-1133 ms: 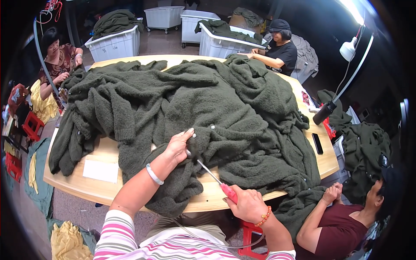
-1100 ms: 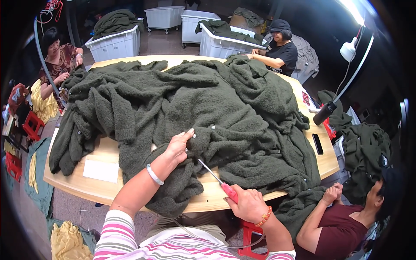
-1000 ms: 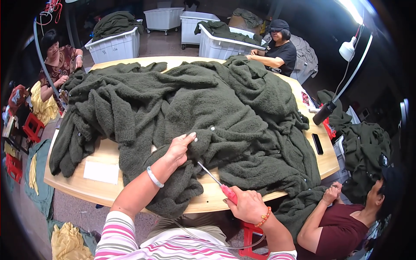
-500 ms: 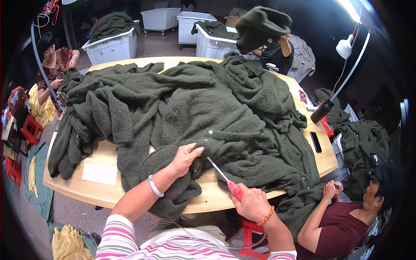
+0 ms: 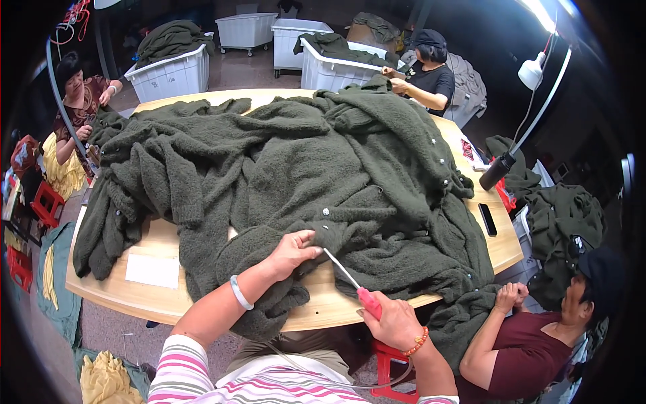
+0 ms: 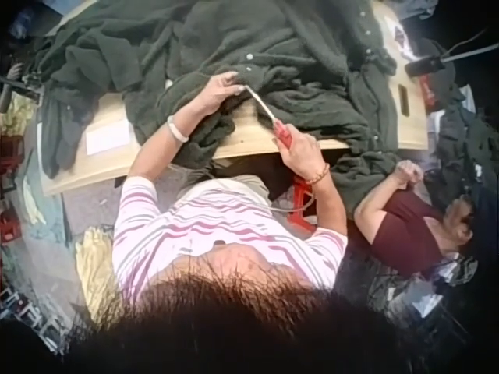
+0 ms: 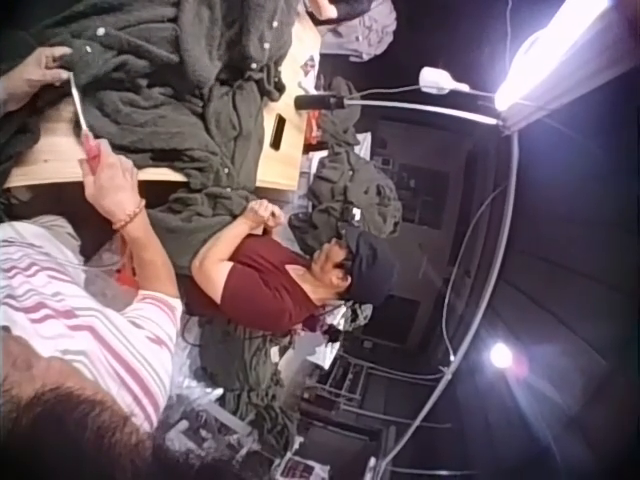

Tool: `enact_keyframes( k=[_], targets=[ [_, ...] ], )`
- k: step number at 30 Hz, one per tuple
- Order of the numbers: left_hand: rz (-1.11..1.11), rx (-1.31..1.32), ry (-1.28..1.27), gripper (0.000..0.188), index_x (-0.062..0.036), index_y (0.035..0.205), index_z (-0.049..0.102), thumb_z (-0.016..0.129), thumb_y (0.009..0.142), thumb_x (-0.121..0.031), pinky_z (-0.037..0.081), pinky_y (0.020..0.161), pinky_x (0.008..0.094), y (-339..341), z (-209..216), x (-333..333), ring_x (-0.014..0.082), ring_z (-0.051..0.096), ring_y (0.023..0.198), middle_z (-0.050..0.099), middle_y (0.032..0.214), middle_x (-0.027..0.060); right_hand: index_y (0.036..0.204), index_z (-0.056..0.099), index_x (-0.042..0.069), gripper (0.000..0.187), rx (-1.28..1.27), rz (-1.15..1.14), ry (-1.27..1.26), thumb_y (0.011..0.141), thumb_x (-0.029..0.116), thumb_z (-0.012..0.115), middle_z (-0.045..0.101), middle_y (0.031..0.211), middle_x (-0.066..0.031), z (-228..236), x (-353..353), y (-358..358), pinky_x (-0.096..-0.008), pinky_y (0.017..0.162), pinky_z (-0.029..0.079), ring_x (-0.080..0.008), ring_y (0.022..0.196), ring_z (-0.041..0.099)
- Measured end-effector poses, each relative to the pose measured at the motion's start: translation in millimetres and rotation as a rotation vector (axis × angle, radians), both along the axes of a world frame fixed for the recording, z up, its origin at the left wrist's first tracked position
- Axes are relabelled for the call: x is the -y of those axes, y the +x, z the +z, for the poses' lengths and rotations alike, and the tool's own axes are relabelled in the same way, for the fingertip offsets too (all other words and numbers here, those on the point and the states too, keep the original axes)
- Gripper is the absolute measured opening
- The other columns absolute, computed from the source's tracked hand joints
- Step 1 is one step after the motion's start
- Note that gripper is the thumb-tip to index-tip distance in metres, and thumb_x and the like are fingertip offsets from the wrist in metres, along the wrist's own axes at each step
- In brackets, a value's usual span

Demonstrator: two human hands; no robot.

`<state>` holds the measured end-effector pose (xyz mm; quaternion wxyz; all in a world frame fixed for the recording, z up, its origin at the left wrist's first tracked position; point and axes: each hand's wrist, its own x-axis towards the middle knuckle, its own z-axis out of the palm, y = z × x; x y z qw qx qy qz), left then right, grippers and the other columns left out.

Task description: Trimming loose threads from green fleece garments using small clippers.

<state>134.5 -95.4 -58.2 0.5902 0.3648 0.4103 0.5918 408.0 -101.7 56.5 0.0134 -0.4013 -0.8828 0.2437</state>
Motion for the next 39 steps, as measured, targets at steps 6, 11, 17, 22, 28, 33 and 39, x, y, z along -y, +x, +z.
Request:
enact_keyframes(
  k=[6, 11, 17, 22, 28, 33, 39],
  targets=[
    [0.016, -0.066, -0.393, 0.024, 0.0017, 0.105, 0.062, 0.069, 0.089, -0.015, 0.050, 0.066, 0.0254, 9.4, 15.3, -12.5, 0.0092, 0.061, 0.077, 0.067, 0.094, 0.0055, 0.103, 0.058, 0.008, 0.026, -0.060, -0.074, 0.057, 0.086, 0.028, 0.064, 0.065, 0.071, -0.0207, -12.4, -5.6, 13.2, -0.0514, 0.068, 0.051, -0.0425, 0.071, 0.064],
    [0.096, -0.079, -0.199, 0.018, -0.0011, 0.083, 0.066, 0.069, 0.090, -0.018, 0.046, 0.060, 0.0251, 17.8, -18.1, -19.1, 0.0065, 0.055, 0.067, 0.065, 0.079, 0.0006, 0.104, 0.058, 0.008, 0.028, -0.007, -0.078, 0.038, 0.086, 0.028, 0.064, 0.065, 0.073, -0.0215, -13.1, -4.7, 14.9, -0.0513, 0.071, 0.051, -0.0426, 0.074, 0.064],
    [0.161, -0.001, -0.161, 0.020, 0.0009, 0.087, 0.067, 0.061, 0.095, -0.016, 0.047, 0.060, 0.0249, 20.2, -16.3, -18.3, 0.0057, 0.056, 0.067, 0.066, 0.079, 0.0003, 0.103, 0.058, 0.007, 0.030, 0.064, -0.039, -0.023, 0.086, 0.031, 0.064, 0.065, 0.075, -0.0224, -5.1, -0.2, 16.8, -0.0515, 0.072, 0.050, -0.0429, 0.075, 0.064],
    [0.100, -0.167, -0.158, 0.024, 0.0022, 0.088, 0.067, 0.059, 0.096, -0.019, 0.048, 0.059, 0.0241, 24.3, -8.3, -10.1, 0.0055, 0.057, 0.066, 0.067, 0.079, -0.0005, 0.104, 0.059, 0.008, 0.028, -0.004, -0.069, 0.009, 0.086, 0.029, 0.064, 0.066, 0.074, -0.0214, -8.1, -3.2, 22.7, -0.0516, 0.071, 0.051, -0.0424, 0.074, 0.064],
    [-0.496, -0.694, 0.255, 0.031, 0.0001, 0.079, 0.062, 0.060, 0.091, -0.028, 0.048, 0.062, 0.0394, 110.5, 5.7, 48.5, 0.0229, 0.058, 0.059, 0.061, 0.068, 0.0196, 0.105, 0.059, 0.008, 0.028, -0.267, -0.198, -0.050, 0.085, 0.027, 0.066, 0.066, 0.074, -0.0196, -11.9, -16.4, 21.0, -0.0493, 0.066, 0.051, -0.0417, 0.072, 0.064],
    [-0.867, -0.602, 0.183, 0.034, 0.0031, 0.079, 0.058, 0.056, 0.095, -0.027, 0.048, 0.061, 0.0362, 116.4, 29.1, 49.3, 0.0197, 0.065, 0.063, 0.070, 0.072, 0.0106, 0.096, 0.061, 0.004, 0.025, -0.398, -0.393, -0.120, 0.085, 0.026, 0.066, 0.067, 0.071, -0.0152, -35.5, -47.7, 39.7, -0.0429, 0.069, 0.052, -0.0351, 0.073, 0.067],
    [-0.463, -0.507, 0.070, 0.031, 0.0013, 0.104, 0.065, 0.062, 0.093, -0.028, 0.052, 0.074, 0.0314, 87.5, 43.3, 16.7, 0.0161, 0.066, 0.078, 0.070, 0.087, 0.0097, 0.098, 0.062, 0.005, 0.026, -0.253, -0.446, -0.195, 0.086, 0.027, 0.065, 0.068, 0.069, -0.0094, -35.1, -94.8, 31.8, -0.0403, 0.073, 0.052, -0.0290, 0.074, 0.069]
  ],
)
